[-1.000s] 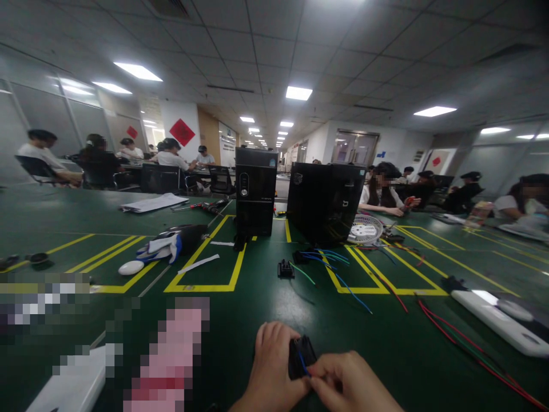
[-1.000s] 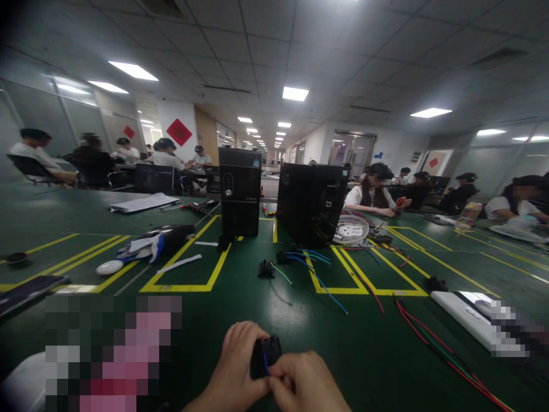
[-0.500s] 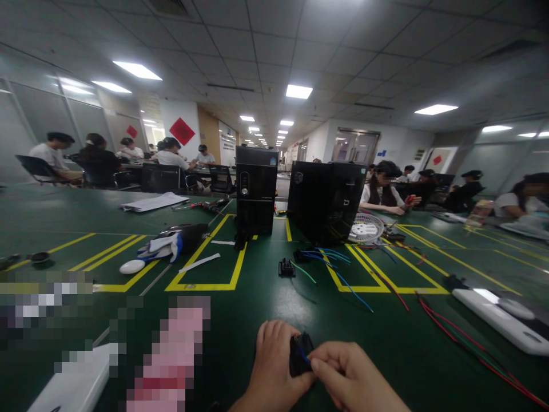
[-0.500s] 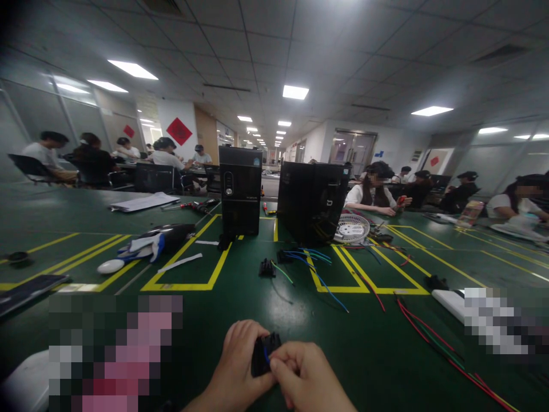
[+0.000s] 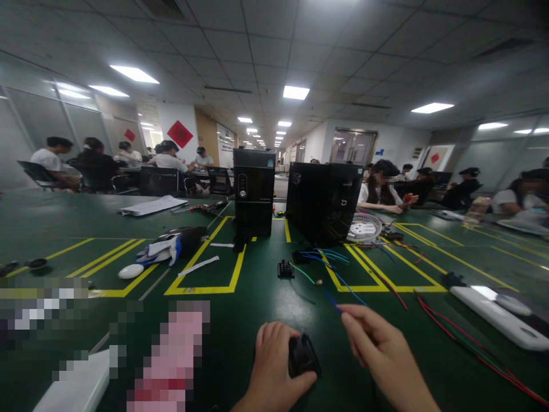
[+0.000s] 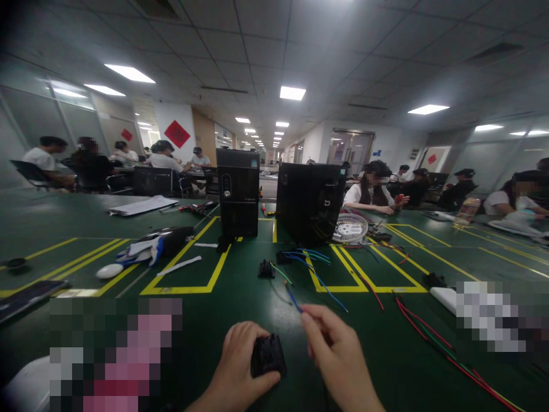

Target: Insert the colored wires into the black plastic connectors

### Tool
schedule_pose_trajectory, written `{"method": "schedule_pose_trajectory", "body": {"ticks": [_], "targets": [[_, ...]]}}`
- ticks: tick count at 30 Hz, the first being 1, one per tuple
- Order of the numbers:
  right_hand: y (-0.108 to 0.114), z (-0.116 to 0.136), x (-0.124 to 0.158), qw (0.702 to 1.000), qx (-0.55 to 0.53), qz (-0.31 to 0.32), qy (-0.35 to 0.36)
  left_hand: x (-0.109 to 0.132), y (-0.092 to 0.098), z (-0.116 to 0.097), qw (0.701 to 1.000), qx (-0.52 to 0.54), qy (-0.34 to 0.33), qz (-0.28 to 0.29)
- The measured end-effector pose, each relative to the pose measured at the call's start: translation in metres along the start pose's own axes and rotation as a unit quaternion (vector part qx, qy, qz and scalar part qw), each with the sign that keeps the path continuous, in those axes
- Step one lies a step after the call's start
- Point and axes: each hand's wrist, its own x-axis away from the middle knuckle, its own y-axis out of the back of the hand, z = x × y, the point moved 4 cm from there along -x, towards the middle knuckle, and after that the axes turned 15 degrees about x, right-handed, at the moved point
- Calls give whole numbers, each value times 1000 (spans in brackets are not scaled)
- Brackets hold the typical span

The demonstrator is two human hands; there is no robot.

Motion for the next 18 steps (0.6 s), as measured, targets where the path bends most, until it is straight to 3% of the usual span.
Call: {"method": "schedule_pose_trajectory", "body": {"ticks": [4,10,14,18], "targets": [[34,-4,-7,978,-136,-158,-27,0,-1,3,1000,0,1,4],[68,1,-25,949,-208,-236,-14,-1,-2,7,1000,8,2,15],[87,10,-43,947,-161,-276,7,-4,-3,9,999,-3,22,30],[94,27,-71,963,-20,-265,48,-5,-4,13,998,-36,40,16]]}}
